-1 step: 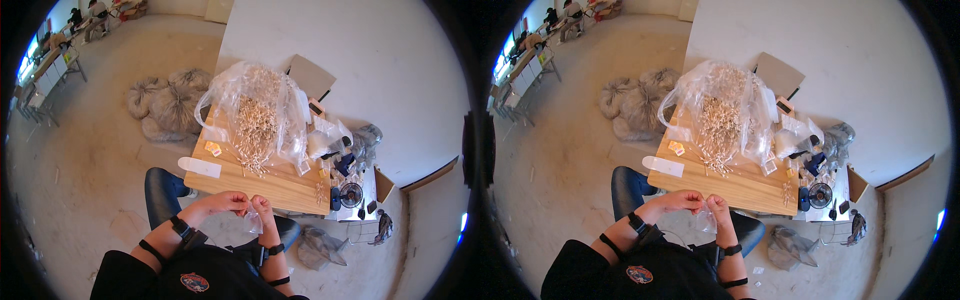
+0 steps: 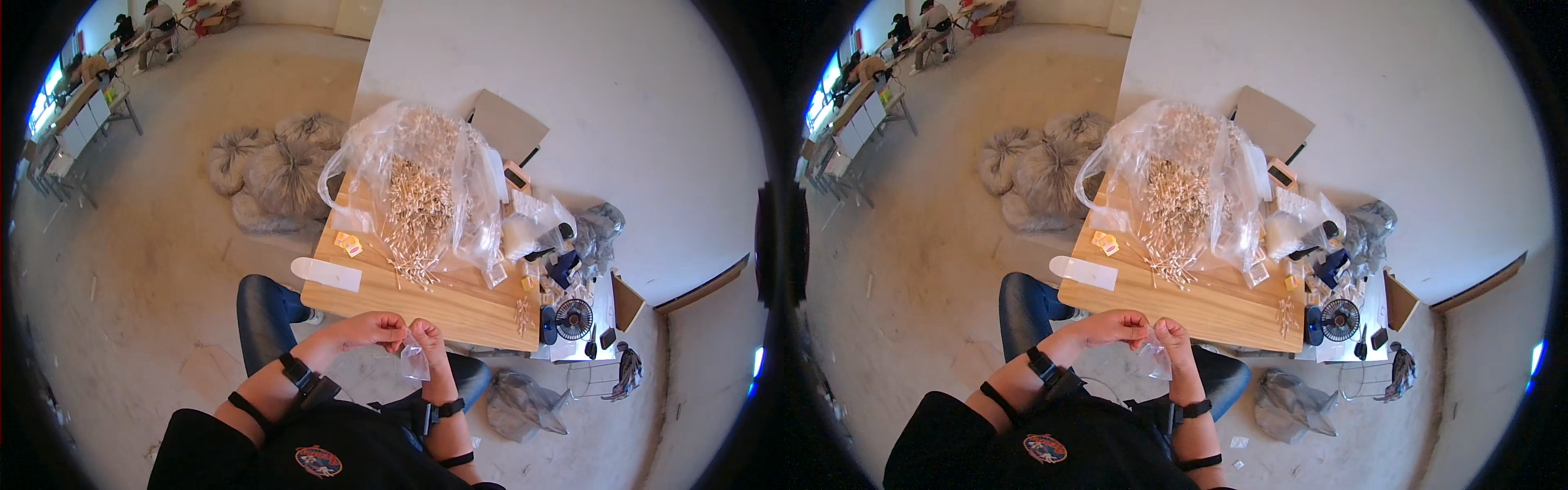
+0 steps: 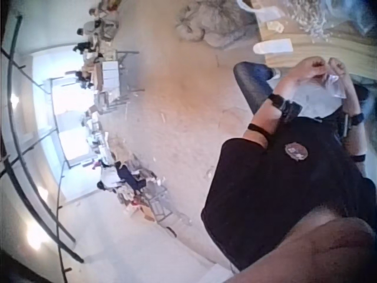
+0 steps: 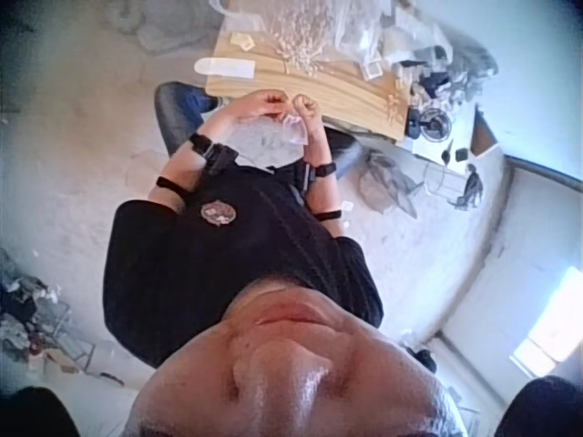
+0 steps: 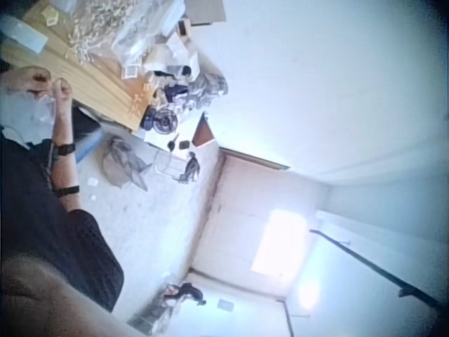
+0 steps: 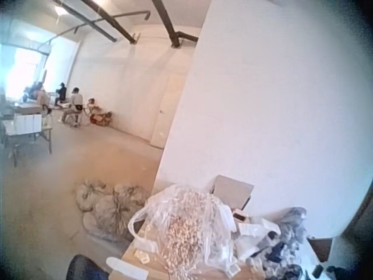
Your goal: Sorting and packaging small wooden matches or sticks into small clear plastic bags.
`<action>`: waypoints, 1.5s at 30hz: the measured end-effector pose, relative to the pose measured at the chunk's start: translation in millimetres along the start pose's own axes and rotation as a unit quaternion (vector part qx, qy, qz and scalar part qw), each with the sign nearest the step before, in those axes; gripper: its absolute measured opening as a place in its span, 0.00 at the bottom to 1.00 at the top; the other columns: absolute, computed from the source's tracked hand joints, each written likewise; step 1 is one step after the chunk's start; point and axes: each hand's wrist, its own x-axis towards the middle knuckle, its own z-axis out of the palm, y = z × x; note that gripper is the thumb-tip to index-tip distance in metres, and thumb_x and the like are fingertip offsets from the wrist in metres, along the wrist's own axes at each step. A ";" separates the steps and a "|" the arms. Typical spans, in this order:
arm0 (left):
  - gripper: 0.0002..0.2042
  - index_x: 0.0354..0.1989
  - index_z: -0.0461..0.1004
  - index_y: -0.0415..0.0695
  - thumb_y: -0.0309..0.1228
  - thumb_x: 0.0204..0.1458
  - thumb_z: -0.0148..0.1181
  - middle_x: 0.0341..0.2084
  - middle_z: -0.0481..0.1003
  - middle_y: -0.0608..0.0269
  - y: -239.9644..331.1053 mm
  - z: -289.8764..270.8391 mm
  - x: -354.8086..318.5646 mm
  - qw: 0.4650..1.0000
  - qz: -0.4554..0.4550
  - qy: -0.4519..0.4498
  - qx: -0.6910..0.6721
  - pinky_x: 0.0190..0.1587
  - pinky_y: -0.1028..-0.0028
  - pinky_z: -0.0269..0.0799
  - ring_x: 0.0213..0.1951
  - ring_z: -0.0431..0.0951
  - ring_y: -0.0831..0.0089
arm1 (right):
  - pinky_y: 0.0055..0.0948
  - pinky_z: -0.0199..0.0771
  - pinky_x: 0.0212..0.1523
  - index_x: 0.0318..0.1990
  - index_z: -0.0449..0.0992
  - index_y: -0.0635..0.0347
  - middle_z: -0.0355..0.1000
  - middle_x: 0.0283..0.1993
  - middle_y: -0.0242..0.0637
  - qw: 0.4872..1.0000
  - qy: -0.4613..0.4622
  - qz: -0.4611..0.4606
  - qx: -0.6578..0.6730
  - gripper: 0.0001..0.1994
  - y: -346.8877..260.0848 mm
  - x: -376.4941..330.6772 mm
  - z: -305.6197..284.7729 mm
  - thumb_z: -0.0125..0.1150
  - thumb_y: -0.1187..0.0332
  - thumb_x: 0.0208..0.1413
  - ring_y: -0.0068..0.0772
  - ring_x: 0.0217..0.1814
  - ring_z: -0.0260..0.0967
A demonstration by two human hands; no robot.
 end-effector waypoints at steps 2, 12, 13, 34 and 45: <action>0.09 0.36 0.72 0.44 0.36 0.61 0.57 0.25 0.71 0.71 -0.8 -8.7 3.6 0.999 0.009 0.034 -0.018 0.34 0.79 0.67 0.29 0.70 0.81 | 0.19 0.63 0.31 0.32 0.74 0.55 0.71 0.31 0.23 1.000 0.020 -0.004 0.012 0.12 -5.6 4.1 10.4 0.61 0.59 0.61 0.15 0.31 0.64; 0.14 0.30 0.71 0.45 0.43 0.59 0.60 0.18 0.70 0.71 -9.0 -17.8 -4.7 0.994 0.013 -0.040 -0.098 0.28 0.81 0.60 0.23 0.68 0.82 | 0.19 0.70 0.37 0.46 0.77 0.63 0.77 0.40 0.30 0.985 -0.094 0.066 0.129 0.13 -15.5 -8.9 25.9 0.66 0.66 0.56 0.19 0.36 0.71; 0.14 0.30 0.71 0.45 0.43 0.59 0.60 0.18 0.70 0.71 -8.2 -18.9 -4.7 0.994 0.013 -0.040 -0.097 0.28 0.81 0.60 0.23 0.68 0.82 | 0.19 0.70 0.37 0.46 0.77 0.63 0.77 0.40 0.30 0.985 -0.094 0.066 0.129 0.13 -16.9 -9.8 27.4 0.66 0.66 0.56 0.19 0.36 0.71; 0.15 0.40 0.73 0.44 0.44 0.61 0.57 0.28 0.71 0.72 -19.1 -39.9 -3.0 0.997 -0.066 -0.049 0.009 0.39 0.82 0.65 0.33 0.69 0.83 | 0.20 0.67 0.29 0.48 0.78 0.63 0.76 0.43 0.44 0.963 -0.237 0.045 0.119 0.13 -28.7 -13.4 17.8 0.64 0.72 0.55 0.22 0.25 0.67; 0.30 0.50 0.71 0.38 0.46 0.45 0.71 0.39 0.78 0.53 -12.4 -43.9 -15.8 0.857 -0.129 0.004 0.498 0.44 0.66 0.72 0.42 0.77 0.64 | 0.23 0.76 0.38 0.58 0.74 0.57 0.76 0.48 0.33 0.868 -0.260 0.079 -0.415 0.22 -18.9 15.5 36.8 0.60 0.80 0.54 0.23 0.38 0.75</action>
